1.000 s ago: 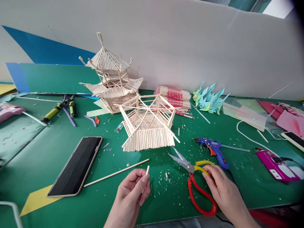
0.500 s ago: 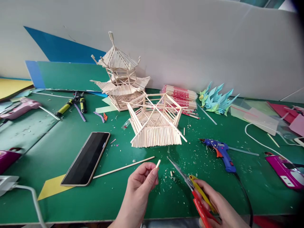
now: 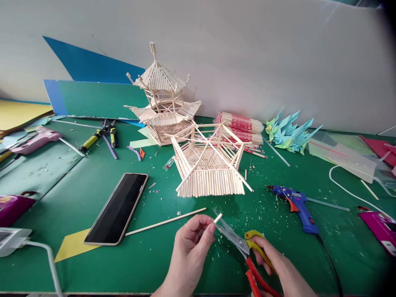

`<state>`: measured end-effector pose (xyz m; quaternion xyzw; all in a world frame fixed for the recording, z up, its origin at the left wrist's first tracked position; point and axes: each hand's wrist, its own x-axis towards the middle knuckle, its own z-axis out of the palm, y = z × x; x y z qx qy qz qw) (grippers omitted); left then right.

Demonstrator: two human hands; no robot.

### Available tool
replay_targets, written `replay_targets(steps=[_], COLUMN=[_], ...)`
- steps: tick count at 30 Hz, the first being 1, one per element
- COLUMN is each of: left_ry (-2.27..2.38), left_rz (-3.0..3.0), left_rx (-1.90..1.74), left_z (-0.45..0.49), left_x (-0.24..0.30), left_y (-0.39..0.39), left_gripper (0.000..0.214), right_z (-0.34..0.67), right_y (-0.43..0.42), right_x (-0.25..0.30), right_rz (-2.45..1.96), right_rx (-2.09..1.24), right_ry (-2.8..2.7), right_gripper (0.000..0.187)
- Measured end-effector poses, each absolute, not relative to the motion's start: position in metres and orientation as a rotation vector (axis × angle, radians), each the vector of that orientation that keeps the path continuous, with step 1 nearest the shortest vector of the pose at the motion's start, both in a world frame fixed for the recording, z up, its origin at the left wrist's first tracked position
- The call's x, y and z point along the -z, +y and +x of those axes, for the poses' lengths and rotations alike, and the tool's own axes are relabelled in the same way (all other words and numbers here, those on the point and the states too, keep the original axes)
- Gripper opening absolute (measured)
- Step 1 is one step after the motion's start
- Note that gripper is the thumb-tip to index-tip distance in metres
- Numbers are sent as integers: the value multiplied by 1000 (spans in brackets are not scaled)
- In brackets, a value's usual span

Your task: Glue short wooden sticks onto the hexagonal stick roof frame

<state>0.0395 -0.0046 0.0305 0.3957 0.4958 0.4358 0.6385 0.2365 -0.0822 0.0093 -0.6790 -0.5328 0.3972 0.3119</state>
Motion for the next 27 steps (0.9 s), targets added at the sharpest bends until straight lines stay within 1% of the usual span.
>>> replay_targets(steps=[6, 19, 25, 27], left_ry=[1086, 1028, 1037, 1026], left_rz=[927, 1008, 1035, 1031], left_rx=[-978, -927, -900, -899], left_z=[41, 37, 38, 39], left_x=[-29, -29, -32, -33], left_y=[-1, -1, -3, -5], left_gripper=[18, 13, 17, 20], right_z=[235, 234, 229, 229], right_y=[-78, -73, -80, -82], right_x=[-18, -25, -3, 6], right_rz=[-1873, -1828, -1739, -1754], right_rx=[-1114, -1079, -1167, -1151], right_ry=[-1625, -1561, -1347, -1345], right_gripper=[60, 57, 48, 50])
